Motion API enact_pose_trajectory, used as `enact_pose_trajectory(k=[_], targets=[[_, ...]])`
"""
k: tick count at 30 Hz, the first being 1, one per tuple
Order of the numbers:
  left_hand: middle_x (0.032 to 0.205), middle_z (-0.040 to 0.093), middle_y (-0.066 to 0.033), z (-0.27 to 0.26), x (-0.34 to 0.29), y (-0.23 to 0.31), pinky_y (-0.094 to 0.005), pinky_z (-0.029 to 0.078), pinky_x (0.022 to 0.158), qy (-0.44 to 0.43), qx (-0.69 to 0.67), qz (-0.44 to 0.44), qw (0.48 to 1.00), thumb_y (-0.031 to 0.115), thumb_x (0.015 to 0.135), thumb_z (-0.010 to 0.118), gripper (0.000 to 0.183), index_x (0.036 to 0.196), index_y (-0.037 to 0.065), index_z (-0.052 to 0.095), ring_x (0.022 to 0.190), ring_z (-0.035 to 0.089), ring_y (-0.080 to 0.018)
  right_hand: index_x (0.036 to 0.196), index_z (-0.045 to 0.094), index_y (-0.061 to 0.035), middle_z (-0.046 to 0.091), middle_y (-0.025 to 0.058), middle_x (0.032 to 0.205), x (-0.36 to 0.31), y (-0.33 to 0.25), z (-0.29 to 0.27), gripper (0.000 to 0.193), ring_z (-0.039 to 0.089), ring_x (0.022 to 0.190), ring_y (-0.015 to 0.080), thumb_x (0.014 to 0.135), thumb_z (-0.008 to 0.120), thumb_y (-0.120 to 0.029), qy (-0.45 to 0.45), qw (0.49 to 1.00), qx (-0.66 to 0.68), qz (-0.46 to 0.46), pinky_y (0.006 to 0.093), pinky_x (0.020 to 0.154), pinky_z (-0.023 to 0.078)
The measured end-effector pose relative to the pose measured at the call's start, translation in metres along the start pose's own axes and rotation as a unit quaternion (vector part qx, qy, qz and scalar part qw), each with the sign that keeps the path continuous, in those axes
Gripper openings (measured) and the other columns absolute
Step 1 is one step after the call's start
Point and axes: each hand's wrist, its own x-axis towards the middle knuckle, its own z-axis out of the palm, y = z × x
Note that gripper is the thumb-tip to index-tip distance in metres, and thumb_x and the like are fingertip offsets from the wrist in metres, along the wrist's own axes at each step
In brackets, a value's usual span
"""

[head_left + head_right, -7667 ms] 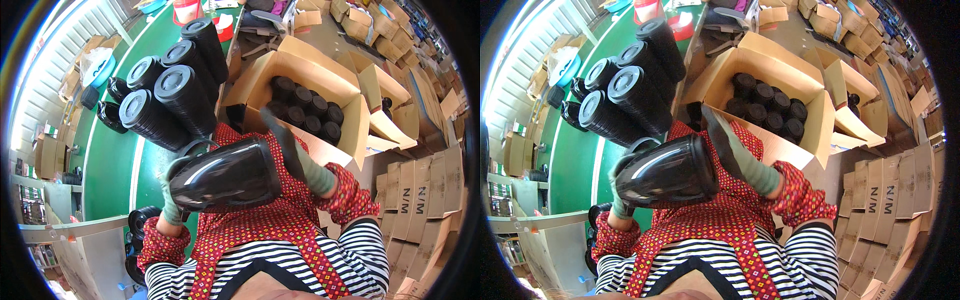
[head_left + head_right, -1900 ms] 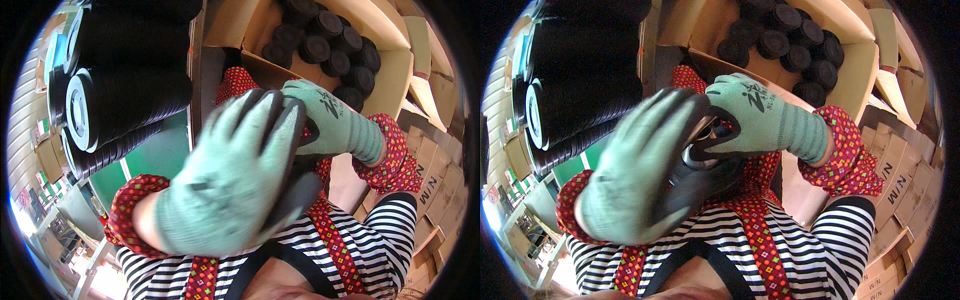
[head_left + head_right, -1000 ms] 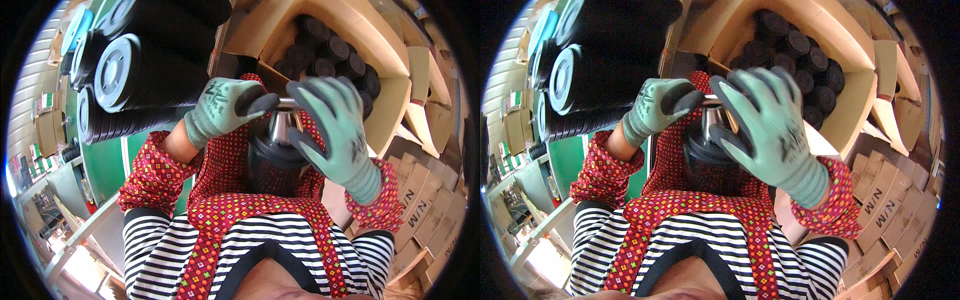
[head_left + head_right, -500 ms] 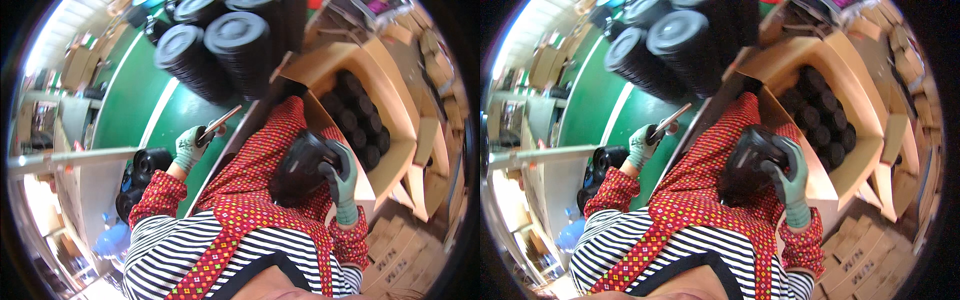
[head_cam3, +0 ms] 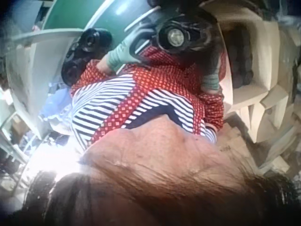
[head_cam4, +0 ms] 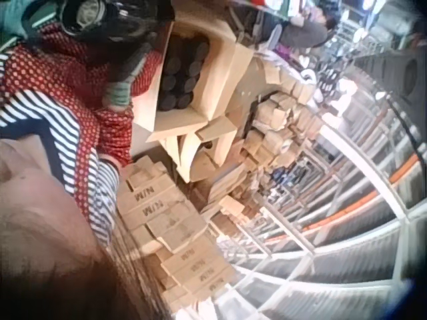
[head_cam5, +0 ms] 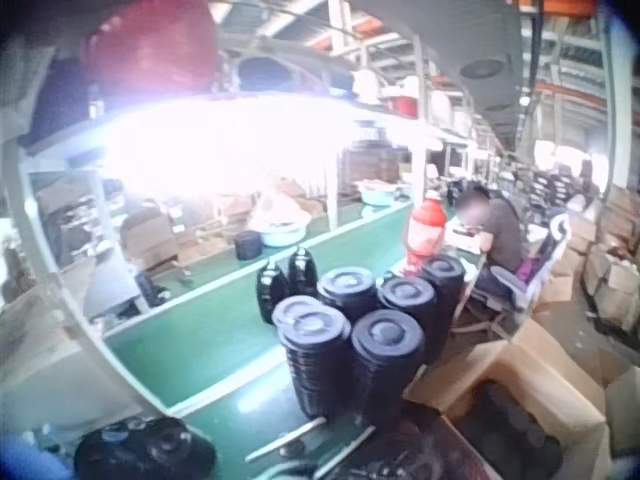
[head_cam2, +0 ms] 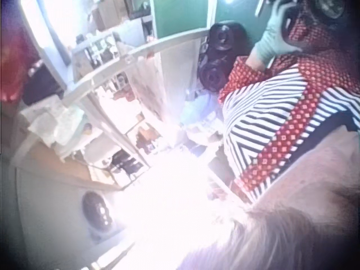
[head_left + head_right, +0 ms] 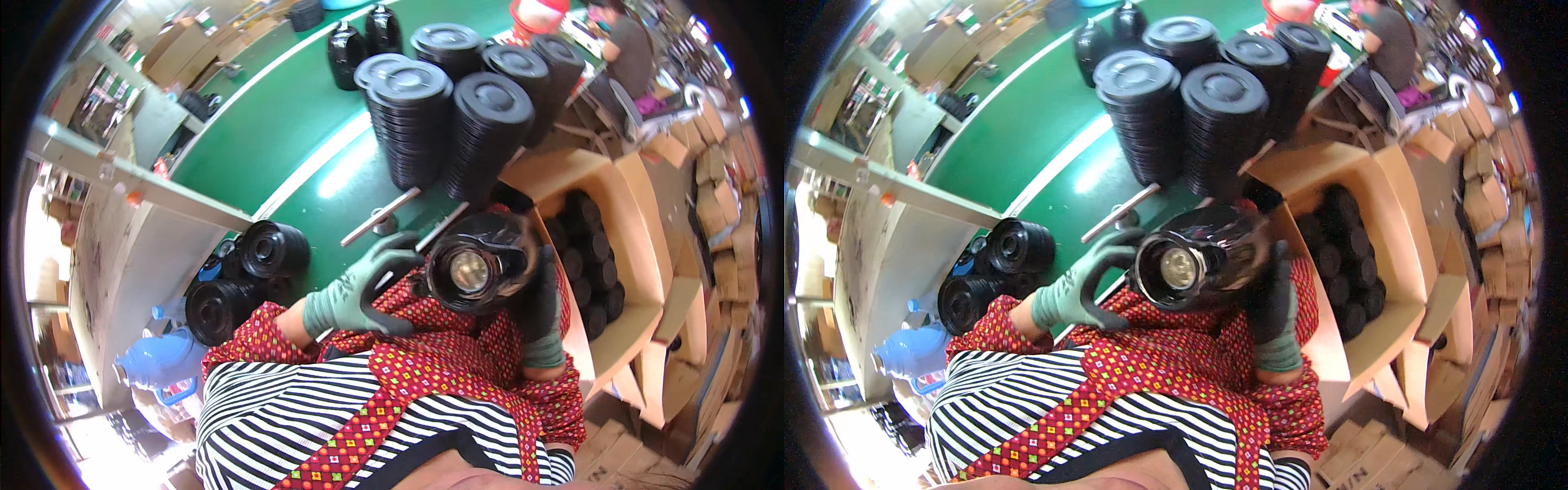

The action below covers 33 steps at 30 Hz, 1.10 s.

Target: The person repeatedly picks up black plastic containers and lids, inserts a metal rod into the container opening, and places the assembled units on a green workbench. The person handles items one at a time and stacks them in rows.

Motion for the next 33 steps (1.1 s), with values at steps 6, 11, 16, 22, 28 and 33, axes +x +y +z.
enact_pose_trajectory(k=[6, 11, 16, 22, 28, 33], targets=[[0.123, 0.069, -0.0130, -0.040, -0.049, 0.030, -0.0342, 0.055, 0.095, 0.169, -0.158, -0.191, 0.954, 0.013, 0.101, 0.064, 0.030, 0.125, -0.005, 0.063, 0.104, 0.069, -0.0202, 0.156, 0.045, -0.0136, 0.055, 0.0134, 0.151, 0.016, 0.026, 0.089, 0.058, 0.059, 0.131, 0.0292, 0.112, 0.042, -0.050, -0.110, 0.969, -0.084, 0.207, 0.0508, 0.103, 0.056], [0.112, 0.073, -0.0120, -0.091, -0.031, 0.012, -0.0340, 0.060, 0.080, 0.366, -0.136, -0.180, 0.903, 0.032, 0.106, 0.065, 0.040, 0.124, -0.004, 0.066, 0.096, 0.072, -0.0222, 0.139, 0.061, 0.0004, 0.067, 0.0146, 0.125, 0.040, 0.058, 0.064, 0.047, 0.067, 0.111, 0.0279, 0.105, 0.062, -0.032, -0.086, 0.879, -0.459, -0.095, 0.0400, 0.094, 0.055], [0.097, 0.073, -0.0090, -0.168, 0.037, -0.095, -0.0320, 0.058, 0.077, 0.465, -0.074, -0.157, 0.868, 0.031, 0.100, 0.072, 0.038, 0.116, -0.004, 0.070, 0.086, 0.069, -0.0169, 0.136, 0.063, 0.0008, 0.067, 0.0199, 0.127, 0.039, 0.077, 0.025, 0.044, 0.066, 0.116, 0.0350, 0.095, 0.068, -0.017, -0.151, 0.707, -0.637, -0.268, 0.0425, 0.100, 0.052], [0.094, 0.078, -0.0187, -0.228, 0.143, -0.200, -0.0409, 0.055, 0.081, 0.571, 0.184, -0.220, 0.769, 0.044, 0.091, 0.078, 0.048, 0.110, 0.000, 0.076, 0.086, 0.074, -0.0315, 0.132, 0.066, -0.0025, 0.066, 0.0176, 0.126, 0.042, 0.082, 0.028, 0.047, 0.063, 0.114, 0.0379, 0.089, 0.074, -0.019, -0.196, 0.596, -0.708, -0.323, 0.0463, 0.098, 0.052], [0.100, 0.077, -0.0201, -0.233, 0.164, -0.251, -0.0458, 0.055, 0.085, 0.596, 0.197, -0.218, 0.747, 0.049, 0.090, 0.075, 0.050, 0.107, 0.002, 0.076, 0.096, 0.073, -0.0393, 0.124, 0.071, -0.0015, 0.068, 0.0179, 0.124, 0.044, 0.080, 0.033, 0.039, 0.064, 0.111, 0.0389, 0.087, 0.073, -0.015, -0.210, 0.603, -0.697, -0.326, 0.0489, 0.095, 0.053], [0.107, 0.073, -0.0201, -0.218, 0.146, -0.221, -0.0421, 0.053, 0.090, 0.621, 0.192, -0.256, 0.715, 0.050, 0.086, 0.083, 0.061, 0.113, -0.002, 0.068, 0.098, 0.070, -0.0319, 0.123, 0.071, -0.0012, 0.069, 0.0182, 0.124, 0.048, 0.082, 0.041, 0.039, 0.065, 0.112, 0.0395, 0.087, 0.070, -0.016, -0.241, 0.604, -0.691, -0.316, 0.0497, 0.096, 0.054]])
